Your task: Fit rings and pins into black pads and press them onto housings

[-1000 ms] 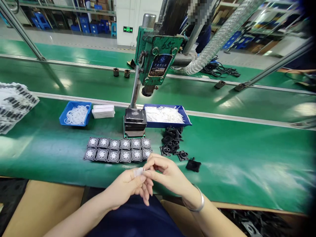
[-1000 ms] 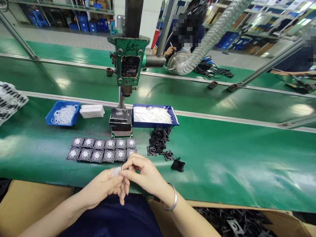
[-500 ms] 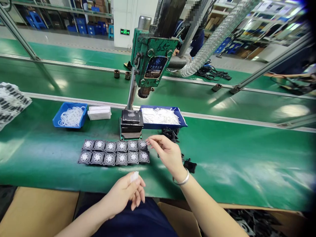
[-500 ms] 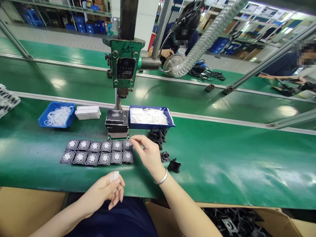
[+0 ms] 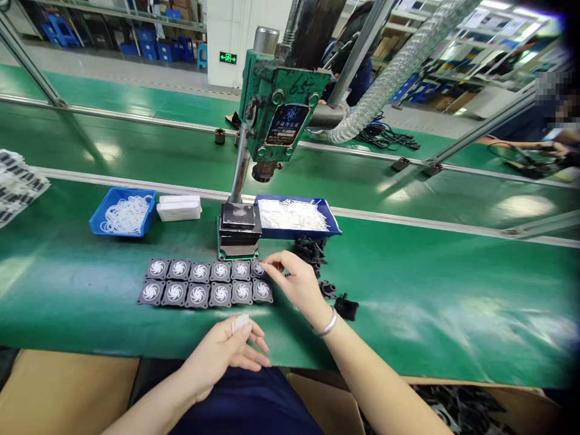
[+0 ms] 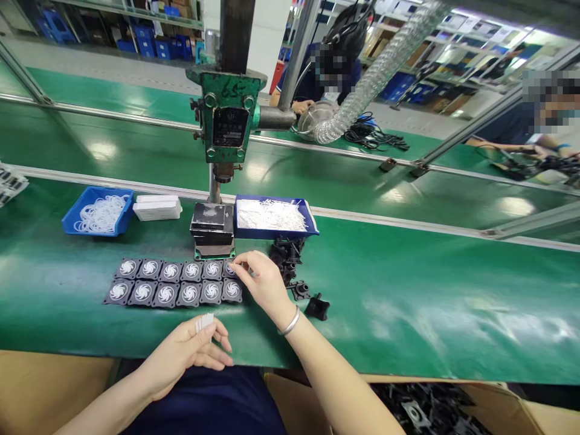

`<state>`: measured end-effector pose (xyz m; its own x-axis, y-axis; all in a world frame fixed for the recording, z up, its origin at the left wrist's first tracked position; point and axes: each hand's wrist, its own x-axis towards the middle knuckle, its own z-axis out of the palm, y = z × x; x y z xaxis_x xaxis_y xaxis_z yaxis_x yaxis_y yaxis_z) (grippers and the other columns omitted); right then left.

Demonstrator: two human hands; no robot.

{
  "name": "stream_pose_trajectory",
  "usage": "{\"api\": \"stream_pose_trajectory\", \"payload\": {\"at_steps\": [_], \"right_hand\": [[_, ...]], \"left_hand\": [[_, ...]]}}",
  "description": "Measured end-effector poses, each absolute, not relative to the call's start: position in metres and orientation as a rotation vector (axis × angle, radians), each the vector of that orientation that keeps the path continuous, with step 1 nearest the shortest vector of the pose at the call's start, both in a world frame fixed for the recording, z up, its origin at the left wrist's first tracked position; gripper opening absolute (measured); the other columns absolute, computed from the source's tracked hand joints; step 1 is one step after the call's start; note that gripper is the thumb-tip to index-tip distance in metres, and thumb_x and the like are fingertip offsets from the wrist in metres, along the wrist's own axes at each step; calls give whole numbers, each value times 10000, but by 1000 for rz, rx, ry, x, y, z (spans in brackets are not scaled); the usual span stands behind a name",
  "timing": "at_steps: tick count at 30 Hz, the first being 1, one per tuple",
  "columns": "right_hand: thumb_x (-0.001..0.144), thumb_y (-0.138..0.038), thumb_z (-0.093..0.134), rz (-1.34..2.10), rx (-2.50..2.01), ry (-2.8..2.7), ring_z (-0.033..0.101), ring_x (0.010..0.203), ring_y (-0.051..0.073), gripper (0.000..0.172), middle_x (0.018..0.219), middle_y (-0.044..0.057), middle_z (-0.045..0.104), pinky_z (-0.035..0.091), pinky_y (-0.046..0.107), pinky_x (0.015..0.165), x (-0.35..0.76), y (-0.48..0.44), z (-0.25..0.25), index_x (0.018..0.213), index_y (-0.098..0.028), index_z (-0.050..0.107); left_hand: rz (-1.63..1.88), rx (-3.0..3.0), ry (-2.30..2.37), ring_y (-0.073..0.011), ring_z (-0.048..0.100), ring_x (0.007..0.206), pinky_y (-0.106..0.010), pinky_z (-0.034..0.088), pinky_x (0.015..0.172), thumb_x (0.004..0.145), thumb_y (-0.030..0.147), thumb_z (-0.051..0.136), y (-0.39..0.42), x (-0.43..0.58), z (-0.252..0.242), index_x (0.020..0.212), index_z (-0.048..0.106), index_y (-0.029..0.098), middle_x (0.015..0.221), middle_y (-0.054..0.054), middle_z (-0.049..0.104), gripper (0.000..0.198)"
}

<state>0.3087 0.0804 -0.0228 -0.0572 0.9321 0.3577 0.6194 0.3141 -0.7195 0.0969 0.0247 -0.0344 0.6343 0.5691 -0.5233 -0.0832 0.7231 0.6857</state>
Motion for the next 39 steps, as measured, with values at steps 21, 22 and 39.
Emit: {"api": "stream_pose_trajectory", "payload": {"at_steps": [21,22,39], "right_hand": [[934,-324,654,982,-1191,-1816,537,698,125,243,717,0,555,428,235,628,278,26,-4,743,-181,608],[931,-335,658,968,-1202,-1817,530,687,124,263,706,-3,552,419,233,618,278,24,-5,728,-181,593],[937,-286,649,981,-1109,-1765,566,710,125,218,737,2,595,464,245,657,290,23,5,743,-191,617]], "left_hand": [[536,1074,665,-187,730,751,-332,603,742,966,560,471,23,98,-33,1006,636,129,952,-101,678,464],[547,1071,652,-183,729,744,-329,605,737,976,542,464,21,99,-35,1015,636,129,962,-104,678,449],[606,973,705,-195,735,769,-350,613,757,977,566,441,17,101,-36,1030,615,127,965,-117,692,475]]}}
